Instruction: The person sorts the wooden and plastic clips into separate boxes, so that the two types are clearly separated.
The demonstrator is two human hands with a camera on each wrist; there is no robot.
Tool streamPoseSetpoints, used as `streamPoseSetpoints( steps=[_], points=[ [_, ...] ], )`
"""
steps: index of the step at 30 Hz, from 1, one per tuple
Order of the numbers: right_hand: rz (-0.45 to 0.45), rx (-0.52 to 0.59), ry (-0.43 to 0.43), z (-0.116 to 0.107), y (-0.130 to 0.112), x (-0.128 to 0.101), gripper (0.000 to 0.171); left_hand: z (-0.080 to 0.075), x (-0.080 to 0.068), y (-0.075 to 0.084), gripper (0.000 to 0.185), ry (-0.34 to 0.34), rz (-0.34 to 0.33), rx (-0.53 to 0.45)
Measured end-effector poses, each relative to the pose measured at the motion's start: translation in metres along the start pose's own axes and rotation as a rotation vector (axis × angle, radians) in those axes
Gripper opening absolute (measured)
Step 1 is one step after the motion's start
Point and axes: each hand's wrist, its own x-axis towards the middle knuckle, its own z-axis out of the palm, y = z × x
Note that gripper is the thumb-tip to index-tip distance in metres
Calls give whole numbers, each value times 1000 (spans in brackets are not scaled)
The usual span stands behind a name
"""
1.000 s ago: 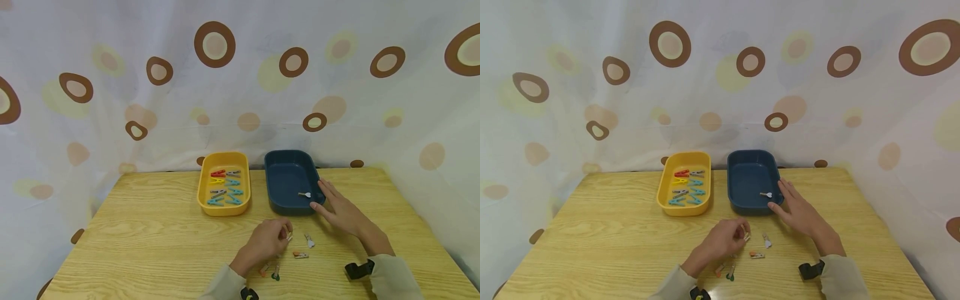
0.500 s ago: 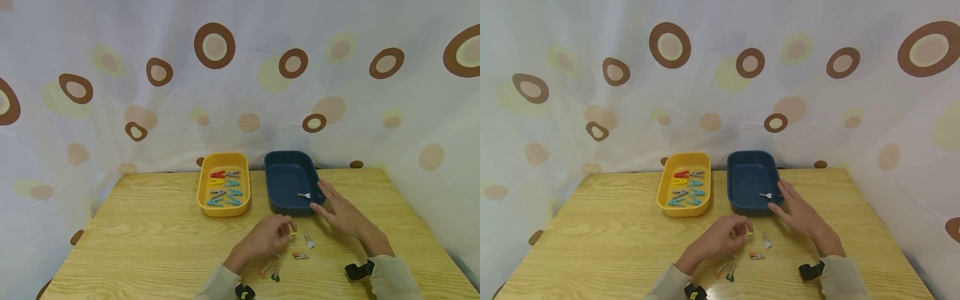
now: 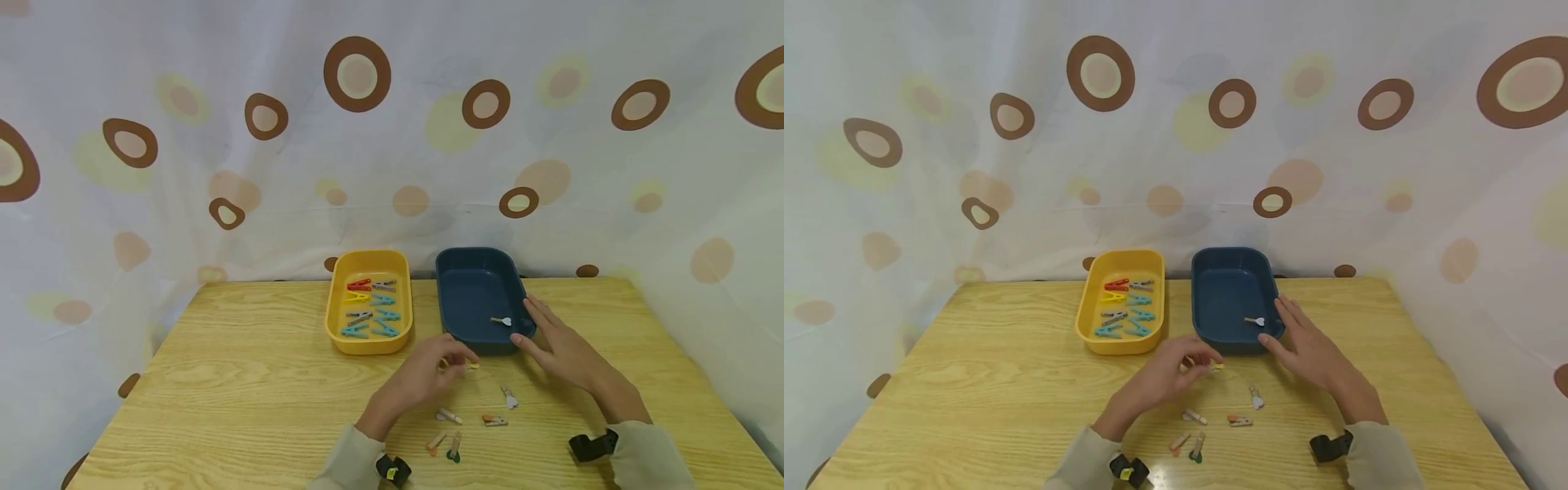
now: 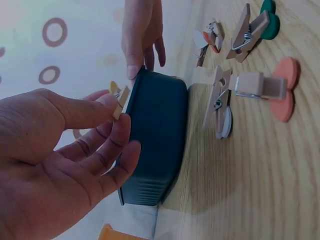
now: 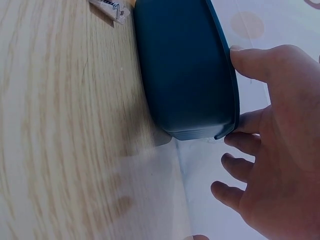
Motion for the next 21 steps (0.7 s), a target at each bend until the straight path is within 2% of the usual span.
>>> streamPoseSetpoints(
  steps=[6,9,15,21],
  points=[
    [3,5,-3,0,1,0,86,-3,-2,-1,18,52,-94,-74],
    [-3,10,-3,0,1,0,86,-4,-3,-1,14,87,-124,-51],
    [-12,16,-3,0,1,0,86,-6,-4,0,8,138,-132,11],
    [-12,10,-6,-1,1,1,87,-7,-5,-2,6,168,-178,-87]
  ],
)
